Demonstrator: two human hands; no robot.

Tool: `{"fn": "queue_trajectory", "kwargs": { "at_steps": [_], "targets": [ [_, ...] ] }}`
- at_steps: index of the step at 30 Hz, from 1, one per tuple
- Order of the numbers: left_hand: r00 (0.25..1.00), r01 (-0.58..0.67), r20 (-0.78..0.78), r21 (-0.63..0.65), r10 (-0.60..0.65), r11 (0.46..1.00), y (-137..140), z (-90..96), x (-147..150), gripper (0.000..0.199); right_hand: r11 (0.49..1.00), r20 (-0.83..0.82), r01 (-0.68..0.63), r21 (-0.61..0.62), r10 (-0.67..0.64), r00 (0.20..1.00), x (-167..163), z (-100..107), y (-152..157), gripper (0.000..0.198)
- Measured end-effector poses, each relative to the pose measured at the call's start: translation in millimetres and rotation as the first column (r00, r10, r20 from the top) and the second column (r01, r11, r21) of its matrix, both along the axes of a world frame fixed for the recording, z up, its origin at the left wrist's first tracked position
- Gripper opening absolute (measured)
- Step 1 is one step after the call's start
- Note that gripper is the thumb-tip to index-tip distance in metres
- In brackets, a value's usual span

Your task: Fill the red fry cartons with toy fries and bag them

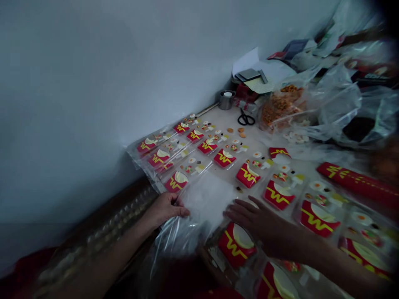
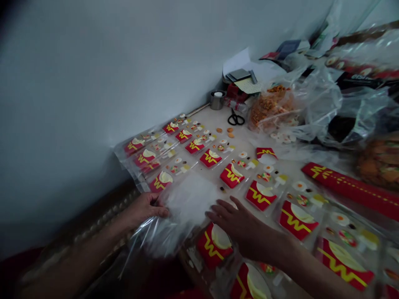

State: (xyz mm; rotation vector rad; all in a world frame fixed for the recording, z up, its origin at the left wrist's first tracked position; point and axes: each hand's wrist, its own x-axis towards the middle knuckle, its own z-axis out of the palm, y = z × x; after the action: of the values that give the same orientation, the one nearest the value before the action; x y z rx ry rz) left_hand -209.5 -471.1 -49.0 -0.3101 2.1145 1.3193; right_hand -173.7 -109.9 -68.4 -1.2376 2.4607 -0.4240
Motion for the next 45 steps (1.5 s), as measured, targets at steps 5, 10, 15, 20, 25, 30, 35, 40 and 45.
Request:
{"fn": "queue_trajectory", "kwargs": {
  "at_steps": [5, 10, 15, 20, 25, 30, 35, 40, 45],
  "targets": [
    [0.997, 0.077, -0.019, -0.148, -0.081, 0.986, -1.7, 11.1, -3.7, 0.04, 0.998, 0.043, -0.035, -0.05, 0.038, 0.998, -4.8, 12.7, -16.2, 0.091],
    [0.98, 0.183, -0.039, -0.23, -0.197, 0.956, 2.3, 30.4, -5.8, 0.037, 0.986, -0.102, 0.13, -0.104, -0.14, 0.985, -8.7, 45.6, -14.3, 0.09],
    [0.957, 0.259, -0.059, -0.255, -0.283, 0.932, 15.4, 42.0, -0.6, 0.036, 0.865, -0.35, 0.464, -0.189, -0.501, 0.792, -26.3, 66.3, -5.4, 0.09],
    [0.945, 0.305, -0.061, -0.197, -0.322, 0.932, 20.8, 39.5, -1.4, 0.035, 0.85, -0.395, 0.504, -0.154, -0.52, 0.757, -26.1, 64.7, -6.6, 0.093],
    [0.932, 0.362, -0.004, -0.078, -0.363, 0.929, 32.4, 28.5, -12.0, 0.034, 0.854, -0.348, 0.506, -0.122, -0.514, 0.784, -13.2, 50.9, -7.7, 0.096],
    [0.884, 0.466, -0.04, 0.023, -0.465, 0.884, 57.8, 19.2, -20.5, 0.033, 0.8, -0.345, 0.582, -0.144, -0.592, 0.729, -9.5, 44.5, -8.0, 0.098],
    [0.914, 0.406, -0.037, 0.074, -0.405, 0.911, 66.2, 8.5, -23.5, 0.045, 0.848, -0.291, 0.524, -0.079, -0.522, 0.801, 1.3, 39.9, 1.5, 0.087],
    [0.892, 0.434, 0.053, 0.186, -0.45, 0.882, 72.0, -1.3, -20.5, 0.044, 0.906, -0.122, 0.415, -0.082, -0.422, 0.898, 7.4, 33.5, 27.9, 0.092],
    [0.84, 0.487, 0.113, 0.274, -0.531, 0.829, 89.7, -9.6, -13.4, 0.039, 0.959, 0.075, 0.271, -0.077, -0.266, 0.961, 4.2, 42.1, 41.5, 0.096]
  ]
}}
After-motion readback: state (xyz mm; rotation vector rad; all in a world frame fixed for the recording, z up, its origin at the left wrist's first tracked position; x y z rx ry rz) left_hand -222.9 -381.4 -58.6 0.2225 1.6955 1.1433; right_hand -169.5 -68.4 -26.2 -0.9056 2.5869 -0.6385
